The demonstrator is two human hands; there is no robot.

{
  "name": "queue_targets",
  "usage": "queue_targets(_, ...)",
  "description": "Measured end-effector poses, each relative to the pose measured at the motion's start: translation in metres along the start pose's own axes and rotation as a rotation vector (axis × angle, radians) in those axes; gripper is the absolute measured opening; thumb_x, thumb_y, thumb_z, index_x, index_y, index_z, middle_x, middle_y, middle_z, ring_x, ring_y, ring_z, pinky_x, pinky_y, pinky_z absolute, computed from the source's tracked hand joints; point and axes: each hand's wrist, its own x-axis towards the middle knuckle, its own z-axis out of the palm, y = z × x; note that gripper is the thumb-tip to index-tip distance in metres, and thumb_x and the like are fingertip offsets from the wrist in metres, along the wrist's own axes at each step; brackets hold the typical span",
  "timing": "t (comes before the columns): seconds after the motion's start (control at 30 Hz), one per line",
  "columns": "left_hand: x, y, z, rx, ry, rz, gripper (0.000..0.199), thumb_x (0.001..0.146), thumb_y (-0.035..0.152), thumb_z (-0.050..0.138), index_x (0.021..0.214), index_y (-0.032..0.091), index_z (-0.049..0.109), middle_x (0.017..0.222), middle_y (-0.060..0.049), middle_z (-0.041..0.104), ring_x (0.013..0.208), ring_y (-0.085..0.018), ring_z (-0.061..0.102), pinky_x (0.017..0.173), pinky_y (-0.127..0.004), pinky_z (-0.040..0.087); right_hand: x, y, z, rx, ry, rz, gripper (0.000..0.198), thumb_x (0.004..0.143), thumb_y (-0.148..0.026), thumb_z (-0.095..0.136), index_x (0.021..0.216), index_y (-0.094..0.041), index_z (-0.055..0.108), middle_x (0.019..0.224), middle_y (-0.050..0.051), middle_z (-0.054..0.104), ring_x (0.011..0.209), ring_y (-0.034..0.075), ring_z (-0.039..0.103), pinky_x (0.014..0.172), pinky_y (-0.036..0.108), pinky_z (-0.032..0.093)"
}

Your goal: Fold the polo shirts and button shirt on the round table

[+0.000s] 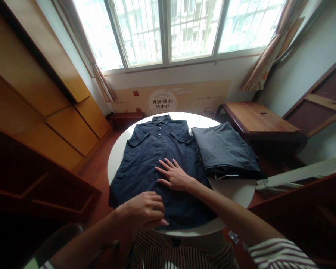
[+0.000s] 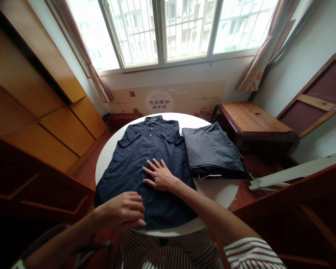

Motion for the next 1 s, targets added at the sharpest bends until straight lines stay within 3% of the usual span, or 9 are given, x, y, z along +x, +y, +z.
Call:
queue_targets(0.13,0.047,-0.081,0.0,0.022,0.091,-0.159,0.028,0.103,0.025,0.042,0.096,0.015,0.067,0.099,-0.01,0.071,0.099,-0.018,0.064,0.093,-0.032,0.05,-0.004,-0.003,0.003,0.014,-0.017,-0.032,0.07,0.098,-0.063,0.037,0.156,-0.023,0.036,0.164,0.016,0.02,0.151,0.039,0.013,0.117,0.065,0.008)
queue_targets(0.23,0.092,-0.157,0.013,0.091,0.096,-0.296,0.034,0.104,0.024,0.036,0.12,0.01,0.063,0.129,-0.015,0.064,0.12,-0.021,0.059,0.102,-0.033,0.048,-0.006,-0.006,0.0,0.039,-0.016,-0.03,0.074,0.096,-0.07,0.034,0.156,-0.026,0.034,0.163,0.016,0.022,0.151,0.037,0.014,0.116,0.066,0.005)
queue_targets(0.33,0.127,-0.213,0.031,0.11,-0.046,-0.311,0.039,0.104,0.024,0.036,0.135,0.009,0.055,0.146,-0.016,0.052,0.133,-0.021,0.051,0.112,-0.033,0.041,-0.008,-0.009,-0.002,0.069,-0.064,-0.042,0.08,0.091,-0.076,0.037,0.157,-0.031,0.03,0.166,0.015,0.011,0.152,0.037,0.009,0.116,0.066,0.005)
queue_targets(0.4,0.14,-0.235,0.042,0.12,-0.14,-0.323,0.043,0.104,0.027,0.036,0.139,0.007,0.051,0.15,-0.017,0.048,0.137,-0.022,0.047,0.116,-0.034,0.035,-0.011,-0.011,-0.003,0.089,-0.075,-0.059,0.081,0.09,-0.078,0.039,0.156,-0.033,0.032,0.167,0.014,0.007,0.152,0.038,0.007,0.116,0.066,0.004)
queue_targets(0.53,0.147,-0.249,0.058,0.124,-0.165,-0.456,0.056,0.105,0.039,0.034,0.149,0.003,0.038,0.158,-0.024,0.031,0.148,-0.032,0.028,0.12,-0.045,0.024,-0.02,-0.02,-0.004,0.127,-0.081,-0.098,0.081,0.088,-0.078,0.043,0.155,-0.034,0.034,0.167,0.014,0.003,0.151,0.04,0.005,0.116,0.066,0.005)
queue_targets(0.7,0.152,-0.24,0.066,0.081,-0.161,-0.628,0.075,0.101,0.059,0.033,0.157,0.009,0.024,0.163,-0.026,0.009,0.151,-0.042,0.009,0.117,-0.062,0.014,-0.039,-0.032,-0.002,0.169,-0.067,-0.159,0.081,0.087,-0.077,0.046,0.154,-0.034,0.036,0.167,0.014,0.004,0.152,0.039,0.007,0.117,0.065,0.005)
queue_targets(0.87,0.143,-0.218,0.073,0.125,-0.169,-0.603,0.072,0.102,0.057,0.025,0.159,0.014,0.02,0.165,-0.02,0.009,0.152,-0.038,0.008,0.119,-0.057,0.014,-0.045,-0.035,-0.001,0.183,-0.064,-0.152,0.081,0.088,-0.077,0.044,0.155,-0.034,0.033,0.166,0.014,0.005,0.152,0.038,0.008,0.118,0.064,0.005)
queue_targets(1.0,0.127,-0.205,0.076,0.169,-0.121,-0.673,0.074,0.102,0.057,0.021,0.158,0.008,0.021,0.164,-0.021,0.012,0.153,-0.033,0.011,0.121,-0.05,0.016,-0.045,-0.035,0.0,0.181,-0.066,-0.156,0.082,0.089,-0.077,0.043,0.157,-0.032,0.031,0.166,0.014,0.004,0.152,0.037,0.007,0.118,0.063,0.004)
